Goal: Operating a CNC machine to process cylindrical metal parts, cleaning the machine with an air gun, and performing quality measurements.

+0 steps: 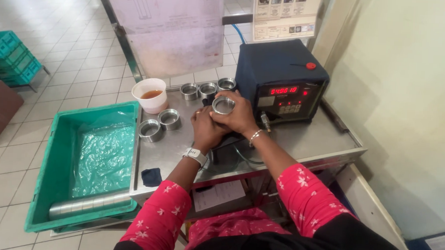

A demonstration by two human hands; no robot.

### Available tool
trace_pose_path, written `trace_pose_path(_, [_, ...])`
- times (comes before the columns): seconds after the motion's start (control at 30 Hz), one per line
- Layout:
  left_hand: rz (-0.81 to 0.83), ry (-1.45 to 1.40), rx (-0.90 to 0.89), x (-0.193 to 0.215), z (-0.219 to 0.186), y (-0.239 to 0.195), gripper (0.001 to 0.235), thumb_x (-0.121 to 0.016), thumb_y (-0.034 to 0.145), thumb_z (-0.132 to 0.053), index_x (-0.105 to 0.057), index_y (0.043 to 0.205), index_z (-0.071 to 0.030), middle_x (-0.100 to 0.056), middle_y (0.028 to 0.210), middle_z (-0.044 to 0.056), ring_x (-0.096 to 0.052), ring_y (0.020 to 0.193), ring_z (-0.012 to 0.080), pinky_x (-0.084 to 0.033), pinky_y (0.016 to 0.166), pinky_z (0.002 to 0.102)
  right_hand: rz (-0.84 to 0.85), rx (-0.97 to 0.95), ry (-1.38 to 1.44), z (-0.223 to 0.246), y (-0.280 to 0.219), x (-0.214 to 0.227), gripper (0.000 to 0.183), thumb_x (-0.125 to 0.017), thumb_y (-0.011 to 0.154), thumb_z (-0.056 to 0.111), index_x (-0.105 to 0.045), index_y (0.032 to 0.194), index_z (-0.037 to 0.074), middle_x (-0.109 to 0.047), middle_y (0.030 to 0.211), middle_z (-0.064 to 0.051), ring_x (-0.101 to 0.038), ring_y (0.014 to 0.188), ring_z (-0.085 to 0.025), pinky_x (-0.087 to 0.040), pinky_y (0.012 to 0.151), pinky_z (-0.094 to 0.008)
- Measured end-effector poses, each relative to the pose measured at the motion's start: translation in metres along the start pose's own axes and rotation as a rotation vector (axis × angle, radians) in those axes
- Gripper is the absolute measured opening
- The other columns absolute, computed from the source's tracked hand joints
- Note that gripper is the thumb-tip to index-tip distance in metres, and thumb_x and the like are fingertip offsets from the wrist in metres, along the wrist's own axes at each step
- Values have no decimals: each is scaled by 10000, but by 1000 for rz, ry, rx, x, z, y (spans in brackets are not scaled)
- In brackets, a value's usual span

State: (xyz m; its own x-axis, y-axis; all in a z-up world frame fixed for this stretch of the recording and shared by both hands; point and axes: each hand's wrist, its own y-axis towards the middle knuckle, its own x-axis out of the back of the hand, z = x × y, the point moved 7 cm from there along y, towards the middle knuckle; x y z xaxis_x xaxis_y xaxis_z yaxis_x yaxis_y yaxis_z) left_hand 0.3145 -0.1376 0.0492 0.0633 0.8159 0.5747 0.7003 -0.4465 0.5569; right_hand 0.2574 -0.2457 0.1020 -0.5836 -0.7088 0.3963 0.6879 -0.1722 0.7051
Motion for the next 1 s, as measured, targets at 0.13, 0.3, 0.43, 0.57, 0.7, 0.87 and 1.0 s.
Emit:
trace_pose_path(0.13, [-36,10,-49,-8,11,5,593,-873,641,-382,-694,1109,-65,-719,1128,124,-586,1180,348,-297,1080,546,-149,0,-117,8,-6,-2,446,-896,688,272,-727,1041,58,-771,1030,-121,-734,985,-298,-438,1095,-449])
trace_pose_path(0.3, [-24,-50,-54,-8,4,6,523,-835,720,-390,-703,1094,-50,-713,1130,135,-615,1156,320,-298,1131,551,-277,-66,-192,8,-13,3,484,-882,689,334,-716,1072,88,-733,1013,-125,-710,940,-323,-500,996,-451])
trace_pose_path(0.43, [9,-20,-22,-7,8,7,524,-833,738,-409,-689,1091,-50,-712,1119,131,-630,1147,308,-333,1171,521,-133,-144,-238,11,-2,12,547,-865,720,426,-704,1127,98,-695,1017,-138,-696,965,-340,-543,887,-436])
trace_pose_path(0.57, [19,29,-71,6,-5,5,696,-908,620,-439,-665,1131,-34,-679,1154,150,-595,1140,329,-309,1091,539,124,-71,-456,-1,8,21,678,-891,702,522,-698,1163,64,-673,1048,-189,-671,967,-393,-529,802,-458])
trace_pose_path(0.7, [106,-622,59,14,20,21,776,-858,736,-417,-554,1345,-44,-649,1250,144,-616,1165,238,-470,991,394,186,-377,-169,-38,14,34,633,-832,795,495,-709,1171,2,-713,1024,-168,-713,867,-308,-576,708,-397])
trace_pose_path(0.87, [354,-348,416,21,17,57,428,-745,872,-383,-784,1126,-40,-786,912,162,-728,788,239,-571,724,340,352,-852,30,-101,18,22,500,-796,804,324,-715,1100,-70,-748,913,-182,-740,752,-266,-618,626,-350])
trace_pose_path(1.0, [698,-52,347,-15,29,90,228,-723,842,-224,-799,987,-66,-758,812,100,-747,633,172,-618,598,332,505,-996,-20,-96,32,18,452,-759,837,208,-678,1074,-167,-726,960,-256,-756,768,-316,-639,650,-374])
